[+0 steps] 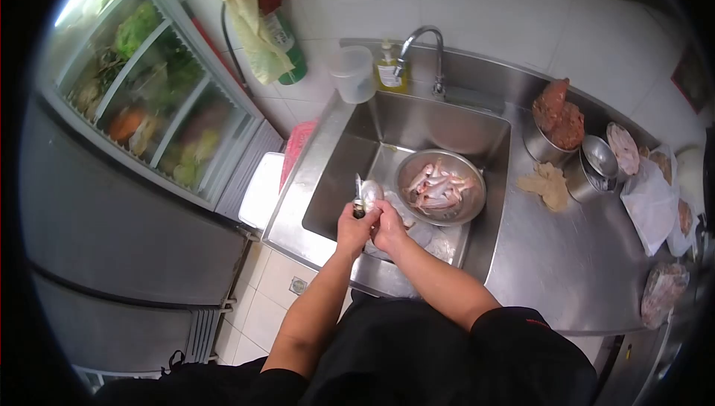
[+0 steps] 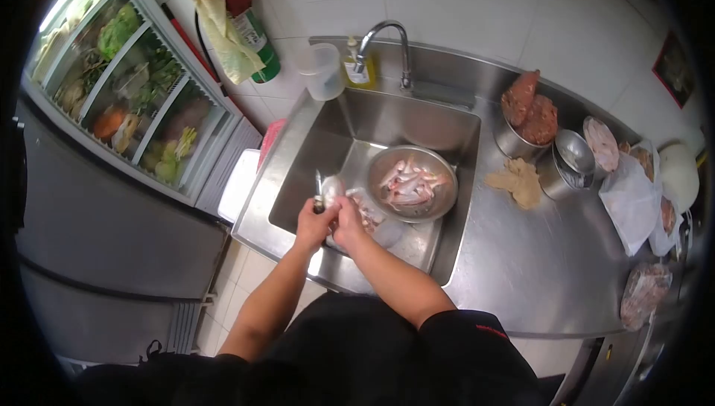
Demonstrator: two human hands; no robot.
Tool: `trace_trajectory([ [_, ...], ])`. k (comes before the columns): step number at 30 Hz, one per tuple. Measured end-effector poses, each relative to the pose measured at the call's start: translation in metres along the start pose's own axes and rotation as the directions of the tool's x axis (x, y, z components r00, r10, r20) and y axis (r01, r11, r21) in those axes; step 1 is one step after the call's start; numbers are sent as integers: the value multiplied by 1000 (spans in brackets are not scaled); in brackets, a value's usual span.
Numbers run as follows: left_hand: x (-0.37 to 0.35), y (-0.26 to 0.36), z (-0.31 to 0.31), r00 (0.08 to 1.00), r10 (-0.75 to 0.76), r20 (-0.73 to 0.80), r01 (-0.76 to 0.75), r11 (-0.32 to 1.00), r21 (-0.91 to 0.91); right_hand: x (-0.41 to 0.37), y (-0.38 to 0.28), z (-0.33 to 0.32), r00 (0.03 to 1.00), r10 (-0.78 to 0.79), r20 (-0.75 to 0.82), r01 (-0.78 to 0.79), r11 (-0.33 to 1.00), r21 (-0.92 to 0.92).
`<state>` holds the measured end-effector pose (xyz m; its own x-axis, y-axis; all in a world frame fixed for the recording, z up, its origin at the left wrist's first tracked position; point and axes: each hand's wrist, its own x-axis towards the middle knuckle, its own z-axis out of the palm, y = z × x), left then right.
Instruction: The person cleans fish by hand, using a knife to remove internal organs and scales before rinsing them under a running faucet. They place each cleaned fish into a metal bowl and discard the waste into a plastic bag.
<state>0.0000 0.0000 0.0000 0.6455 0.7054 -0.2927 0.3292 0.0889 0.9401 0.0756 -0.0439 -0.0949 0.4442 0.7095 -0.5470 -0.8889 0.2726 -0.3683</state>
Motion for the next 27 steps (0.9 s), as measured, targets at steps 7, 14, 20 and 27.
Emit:
trace_trajectory([
  [7,13,-22,-11,895,372,247,-428,562,708,-13,-32,3,999,30,-42,-26,994,106],
  [14,19,-15,-10,955,157,251,-288,692,662,9,-29,3,984,-69,-165,76,997,33],
  [20,43,-21,-14,977,-93,191,-9,880,475,25,-22,-11,989,-100,-105,93,994,-63],
  [27,56,-37,-14,927,-284,243,251,955,160,22,-33,-25,988,7,155,53,924,-379],
])
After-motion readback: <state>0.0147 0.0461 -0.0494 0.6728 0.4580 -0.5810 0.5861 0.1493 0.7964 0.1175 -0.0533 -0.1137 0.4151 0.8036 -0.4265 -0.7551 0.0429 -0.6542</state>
